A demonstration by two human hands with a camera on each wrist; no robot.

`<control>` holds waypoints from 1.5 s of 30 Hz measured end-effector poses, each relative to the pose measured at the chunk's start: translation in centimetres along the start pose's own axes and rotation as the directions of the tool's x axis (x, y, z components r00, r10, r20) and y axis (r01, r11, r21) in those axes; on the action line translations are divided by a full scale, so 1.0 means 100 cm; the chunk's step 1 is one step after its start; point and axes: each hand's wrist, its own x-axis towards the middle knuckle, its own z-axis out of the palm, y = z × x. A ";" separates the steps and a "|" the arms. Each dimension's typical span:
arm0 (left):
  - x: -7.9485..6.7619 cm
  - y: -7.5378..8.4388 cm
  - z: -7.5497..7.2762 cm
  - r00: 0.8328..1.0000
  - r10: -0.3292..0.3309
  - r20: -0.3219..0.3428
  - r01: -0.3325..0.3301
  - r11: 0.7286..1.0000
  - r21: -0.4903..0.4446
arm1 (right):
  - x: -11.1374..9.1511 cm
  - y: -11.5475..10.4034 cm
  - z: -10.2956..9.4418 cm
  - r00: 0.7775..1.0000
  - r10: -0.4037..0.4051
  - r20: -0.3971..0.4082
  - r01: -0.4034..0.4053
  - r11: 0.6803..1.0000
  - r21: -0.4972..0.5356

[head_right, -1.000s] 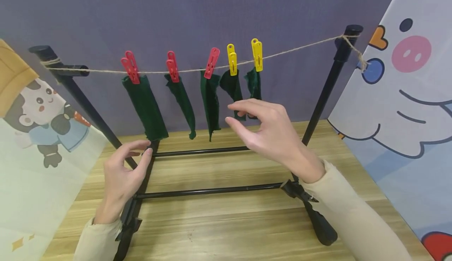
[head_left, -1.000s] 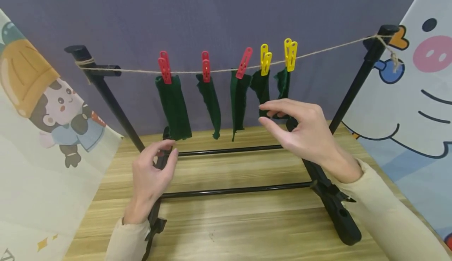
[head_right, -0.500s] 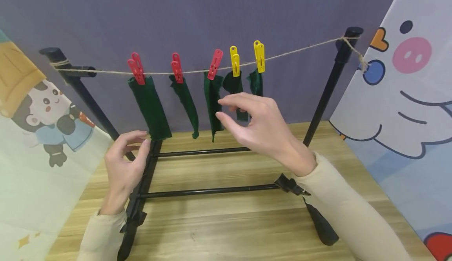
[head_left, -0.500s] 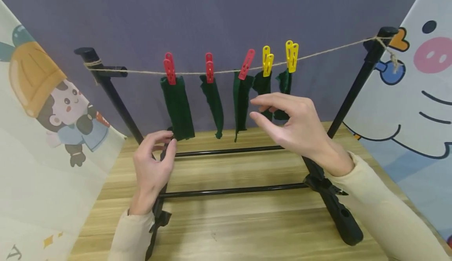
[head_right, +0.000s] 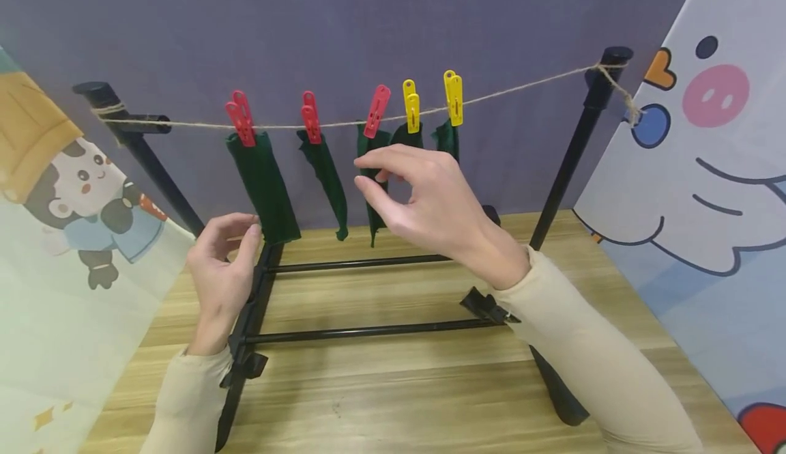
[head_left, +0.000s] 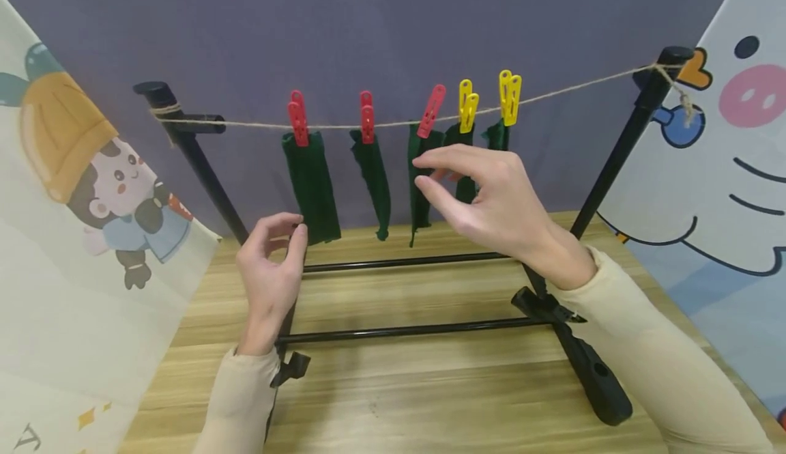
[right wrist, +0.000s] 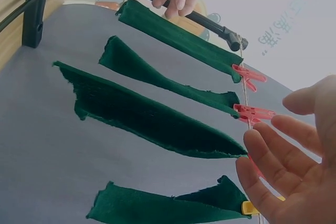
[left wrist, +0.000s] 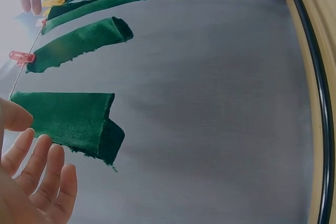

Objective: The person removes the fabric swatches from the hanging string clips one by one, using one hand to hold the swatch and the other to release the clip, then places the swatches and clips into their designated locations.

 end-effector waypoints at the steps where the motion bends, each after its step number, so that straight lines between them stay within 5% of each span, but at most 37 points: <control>1: 0.001 0.000 0.001 1.000 -0.001 0.000 0.001 1.000 -0.006 | 0.001 0.000 0.000 1.000 0.001 -0.001 -0.001 1.000 -0.003; 30: 0.037 0.015 0.020 0.996 -0.044 -0.078 0.033 0.991 -0.130 | 0.042 -0.014 0.019 0.998 -0.064 0.022 0.063 0.998 0.030; 39: 0.054 0.017 0.019 0.998 -0.056 -0.014 0.051 0.968 -0.244 | 0.055 -0.020 0.028 0.998 -0.057 0.038 0.054 0.996 0.072; 45: 0.068 -0.001 0.018 0.995 -0.081 0.053 0.094 0.930 -0.356 | 0.064 -0.024 0.035 0.997 -0.048 0.060 0.045 0.998 0.053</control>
